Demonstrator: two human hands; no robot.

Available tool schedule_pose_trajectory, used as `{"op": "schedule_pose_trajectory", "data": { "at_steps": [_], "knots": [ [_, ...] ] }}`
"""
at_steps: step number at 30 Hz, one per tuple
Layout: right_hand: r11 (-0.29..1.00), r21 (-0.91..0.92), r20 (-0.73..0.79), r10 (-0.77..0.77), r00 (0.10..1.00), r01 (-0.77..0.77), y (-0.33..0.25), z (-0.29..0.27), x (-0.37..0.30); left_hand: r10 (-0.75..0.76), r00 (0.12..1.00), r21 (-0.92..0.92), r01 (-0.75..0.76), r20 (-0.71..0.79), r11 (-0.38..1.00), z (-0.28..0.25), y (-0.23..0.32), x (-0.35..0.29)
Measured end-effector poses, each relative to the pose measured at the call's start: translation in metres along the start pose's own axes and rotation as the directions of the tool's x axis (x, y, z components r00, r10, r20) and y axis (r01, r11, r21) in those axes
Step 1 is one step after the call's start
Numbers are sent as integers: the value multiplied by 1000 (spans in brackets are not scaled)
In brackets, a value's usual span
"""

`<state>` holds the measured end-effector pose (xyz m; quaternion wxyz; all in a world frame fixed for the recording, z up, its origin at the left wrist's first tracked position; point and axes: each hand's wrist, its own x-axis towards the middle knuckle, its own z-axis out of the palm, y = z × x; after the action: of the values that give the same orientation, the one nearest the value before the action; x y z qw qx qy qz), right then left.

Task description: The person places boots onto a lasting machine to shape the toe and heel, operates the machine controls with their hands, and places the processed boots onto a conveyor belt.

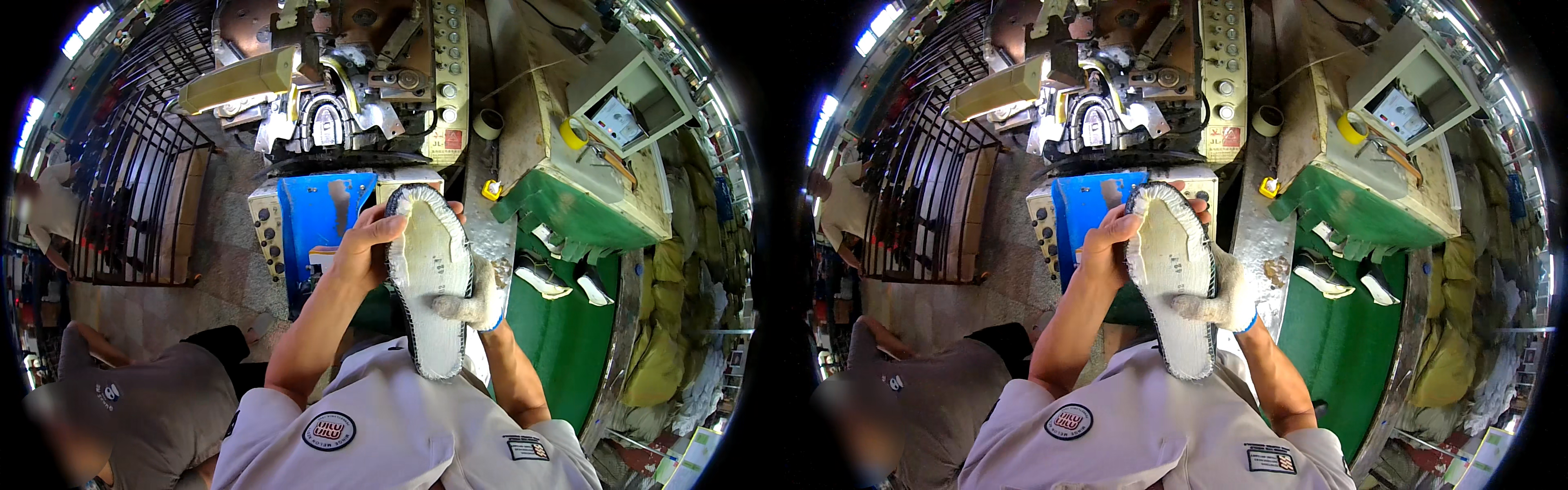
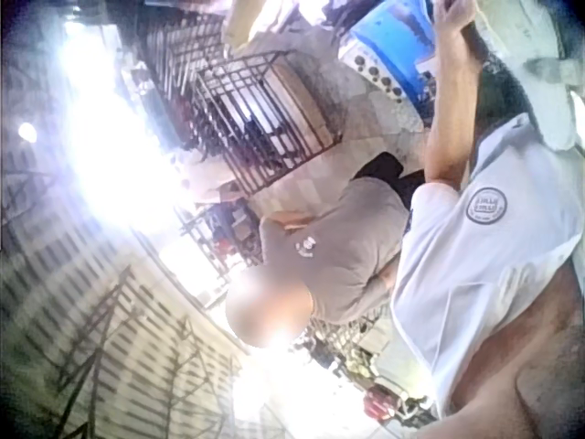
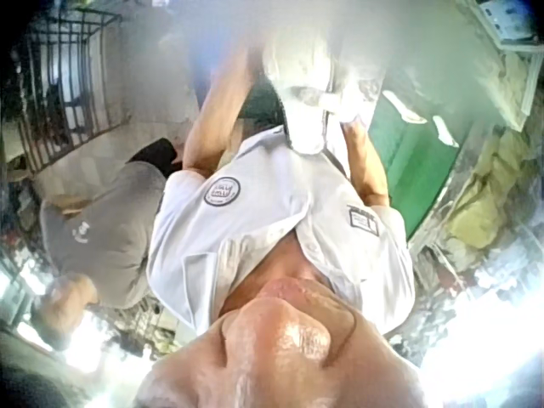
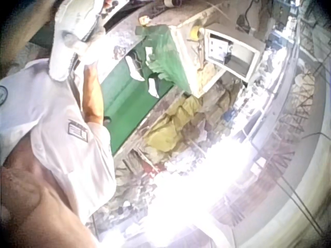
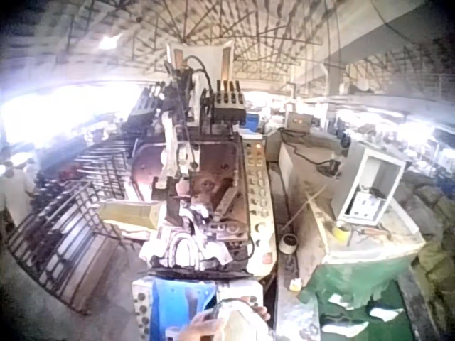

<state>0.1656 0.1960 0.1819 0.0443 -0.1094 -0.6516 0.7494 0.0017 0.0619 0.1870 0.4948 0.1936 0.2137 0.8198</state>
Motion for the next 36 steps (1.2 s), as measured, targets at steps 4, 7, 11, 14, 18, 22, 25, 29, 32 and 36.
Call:
{"op": "schedule_pose_trajectory", "data": {
  "at_steps": [4, 7, 11, 14, 18, 22, 25, 29, 32, 36],
  "knots": [
    [1000, 20, -29, -7, 1000, 8, 3, 6, -2, -7, 995, 120, 19, -101, 993, -1, 1, -1],
    [998, 61, -31, 1, 1000, 1, 6, 5, 0, 33, 988, 216, 0, -150, 976, -8, -3, 1],
    [993, 122, -52, 9, 999, -3, 13, 1, -2, 90, 983, 254, -47, -162, 966, -4, -8, 3],
    [987, 161, -87, 38, 995, -24, 12, 0, -5, 126, 981, 234, -89, -149, 968, 1, -18, -9],
    [971, 229, -117, 100, 988, -71, 12, -2, -11, 213, 954, 472, -91, -210, 877, 9, -32, -22],
    [947, 320, -94, 61, 994, -28, 16, -6, -12, 302, 934, 549, -154, -190, 821, 19, -39, -15],
    [964, 256, -29, 83, 996, -73, 9, -19, -11, 316, 938, 566, -183, -145, 804, 20, -41, -10],
    [983, -79, -25, -166, 986, 164, 11, -32, -16, -7, 995, -42, 2, -99, 999, 19, -31, -1],
    [985, -103, -67, -147, 987, 140, 15, -35, -26, -285, 956, -86, 279, -64, 956, 25, -24, 16],
    [983, -143, -42, -119, 992, 112, 22, -47, -41, -286, 957, 81, 289, -45, 954, 35, -29, 22]
  ]
}}
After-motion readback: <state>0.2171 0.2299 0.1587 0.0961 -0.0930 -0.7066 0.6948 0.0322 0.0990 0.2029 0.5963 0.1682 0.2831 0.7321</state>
